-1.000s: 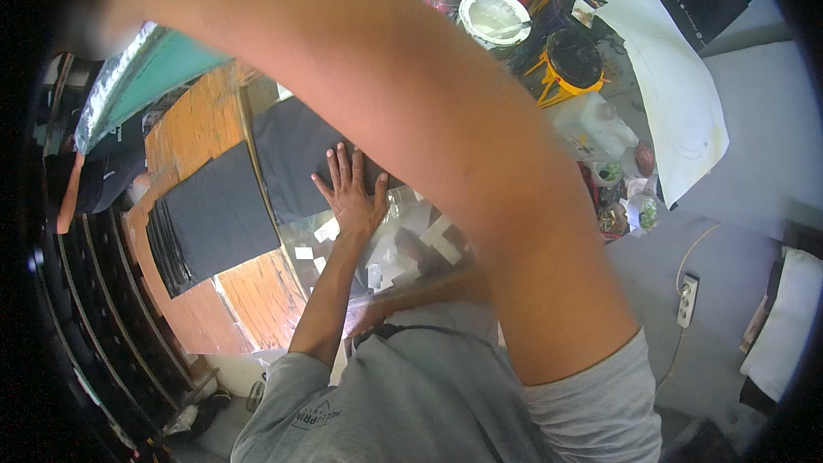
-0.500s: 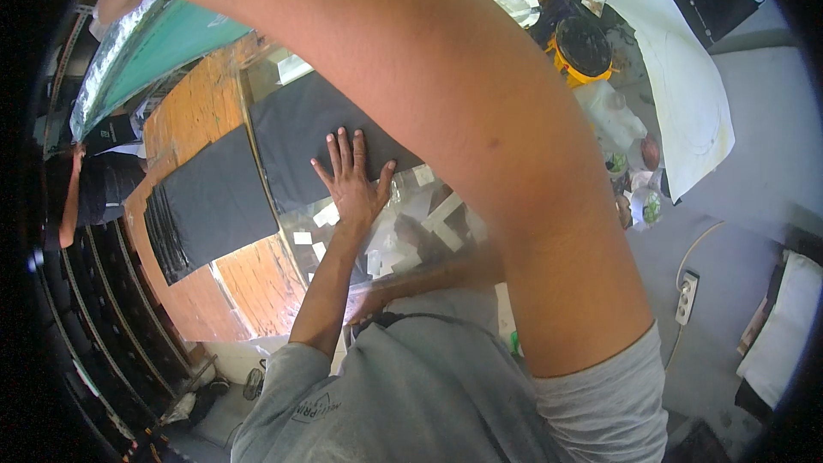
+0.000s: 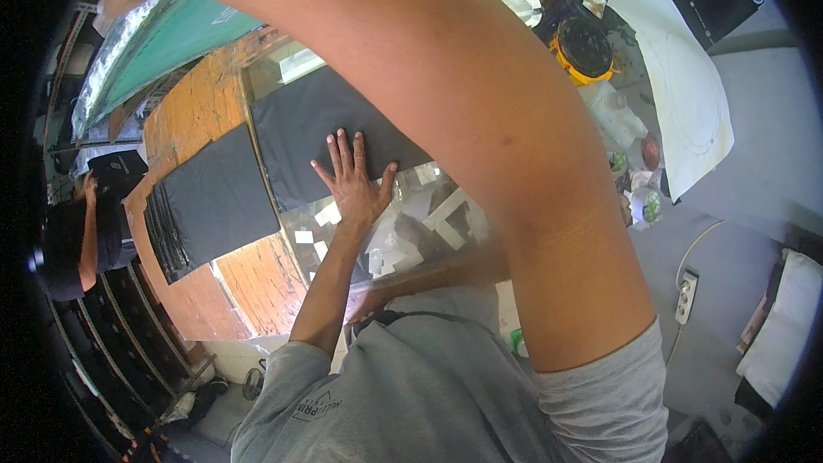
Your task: The person performs screen printing by placing black bags on a registration surface, lowering a silk screen frame, and using a squeegee to apply white ink to print a logo.
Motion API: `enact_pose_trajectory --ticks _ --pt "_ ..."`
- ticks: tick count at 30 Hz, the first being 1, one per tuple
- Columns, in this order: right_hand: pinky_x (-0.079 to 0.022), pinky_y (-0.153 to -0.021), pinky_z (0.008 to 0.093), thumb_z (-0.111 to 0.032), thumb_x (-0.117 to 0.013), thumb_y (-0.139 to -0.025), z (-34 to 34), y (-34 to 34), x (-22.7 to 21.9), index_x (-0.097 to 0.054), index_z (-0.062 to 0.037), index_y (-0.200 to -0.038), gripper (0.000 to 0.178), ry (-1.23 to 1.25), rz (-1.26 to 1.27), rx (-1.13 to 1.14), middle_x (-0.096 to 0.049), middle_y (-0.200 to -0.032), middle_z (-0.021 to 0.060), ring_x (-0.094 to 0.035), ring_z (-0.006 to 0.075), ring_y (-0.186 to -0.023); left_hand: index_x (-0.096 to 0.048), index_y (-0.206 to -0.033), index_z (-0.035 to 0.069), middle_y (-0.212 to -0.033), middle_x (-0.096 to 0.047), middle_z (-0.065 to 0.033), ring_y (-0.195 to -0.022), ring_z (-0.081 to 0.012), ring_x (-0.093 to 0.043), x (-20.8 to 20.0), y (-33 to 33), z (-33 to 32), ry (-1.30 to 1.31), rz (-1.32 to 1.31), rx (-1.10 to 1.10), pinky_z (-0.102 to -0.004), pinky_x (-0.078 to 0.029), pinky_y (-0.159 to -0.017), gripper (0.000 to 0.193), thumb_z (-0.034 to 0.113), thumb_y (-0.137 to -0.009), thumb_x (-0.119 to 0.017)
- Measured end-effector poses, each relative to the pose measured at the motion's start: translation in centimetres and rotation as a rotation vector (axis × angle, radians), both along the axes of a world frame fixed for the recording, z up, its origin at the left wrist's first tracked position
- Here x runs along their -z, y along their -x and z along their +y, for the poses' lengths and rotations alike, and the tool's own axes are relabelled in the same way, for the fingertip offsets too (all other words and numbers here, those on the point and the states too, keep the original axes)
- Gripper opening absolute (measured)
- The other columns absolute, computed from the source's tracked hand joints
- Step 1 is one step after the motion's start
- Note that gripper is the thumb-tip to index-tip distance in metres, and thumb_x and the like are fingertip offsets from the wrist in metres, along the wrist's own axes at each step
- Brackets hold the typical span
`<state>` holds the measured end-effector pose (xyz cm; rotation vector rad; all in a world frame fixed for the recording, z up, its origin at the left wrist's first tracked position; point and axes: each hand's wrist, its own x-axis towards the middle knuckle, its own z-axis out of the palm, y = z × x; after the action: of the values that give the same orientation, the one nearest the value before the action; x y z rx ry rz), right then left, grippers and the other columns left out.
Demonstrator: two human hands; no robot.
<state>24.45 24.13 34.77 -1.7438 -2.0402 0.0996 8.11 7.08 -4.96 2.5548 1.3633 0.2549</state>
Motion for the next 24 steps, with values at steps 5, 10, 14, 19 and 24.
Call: enact_pose_trajectory --ticks 5,10,14,19,24 --pt "-0.058 -0.085 0.0433 -0.036 -0.055 -0.101 0.2 0.2 0.0 -0.071 0.0051 -0.11 0.045 -0.001 -0.006 0.006 -0.071 -0.11 0.024 -0.07 0.0316 -0.096 -0.033 -0.16 0.004 -0.171 -0.018 -0.0196 -0.161 -0.0357 -0.005 0.0 0.0 0.1 0.01 0.036 0.004 -0.0723 0.006 -0.119 0.092 0.063 -0.094 -0.057" --pt "-0.058 -0.087 0.0439 -0.036 -0.056 -0.1 0.7 0.4 0.0 -0.071 0.0057 -0.112 0.046 -0.004 -0.017 0.013 -0.071 -0.113 0.0253 -0.071 0.0329 -0.099 -0.034 -0.16 0.005 -0.171 -0.019 -0.0193 -0.161 -0.0353 -0.004 -0.2 0.0 0.2 0.016 0.028 0.012 -0.0713 0.006 -0.12 0.092 0.065 -0.094 -0.056" --pt "-0.058 -0.089 0.0444 -0.036 -0.056 -0.1 0.8 0.7 0.2 -0.071 0.0062 -0.113 0.047 -0.003 -0.023 0.024 -0.071 -0.116 0.0264 -0.071 0.0339 -0.101 -0.034 -0.159 0.002 -0.17 -0.017 -0.0225 -0.16 -0.0378 -0.005 -0.2 0.2 0.2 0.019 -0.006 0.033 -0.0727 0.005 -0.12 0.09 0.062 -0.096 -0.056" --pt "-0.058 -0.084 0.0439 -0.035 -0.056 -0.101 0.8 0.6 -0.1 -0.072 0.0068 -0.107 0.045 0.006 -0.015 -0.004 -0.073 -0.103 0.0246 -0.071 0.0321 -0.09 -0.035 -0.159 0.002 -0.17 -0.019 -0.0225 -0.16 -0.0385 -0.005 -0.5 0.1 0.1 0.027 -0.014 0.026 -0.0727 0.004 -0.119 0.089 0.061 -0.095 -0.058" --pt "-0.049 -0.082 0.0424 -0.039 -0.056 -0.102 -1.9 1.7 2.2 -0.072 -0.0008 -0.108 0.042 0.11 0.063 -0.029 -0.063 -0.09 0.0147 -0.056 0.0232 -0.085 -0.039 -0.157 0.005 -0.168 -0.026 -0.0218 -0.158 -0.0394 -0.015 -4.9 1.0 0.4 0.184 -0.382 -0.097 -0.0699 0.004 -0.121 0.074 0.043 -0.099 -0.062"
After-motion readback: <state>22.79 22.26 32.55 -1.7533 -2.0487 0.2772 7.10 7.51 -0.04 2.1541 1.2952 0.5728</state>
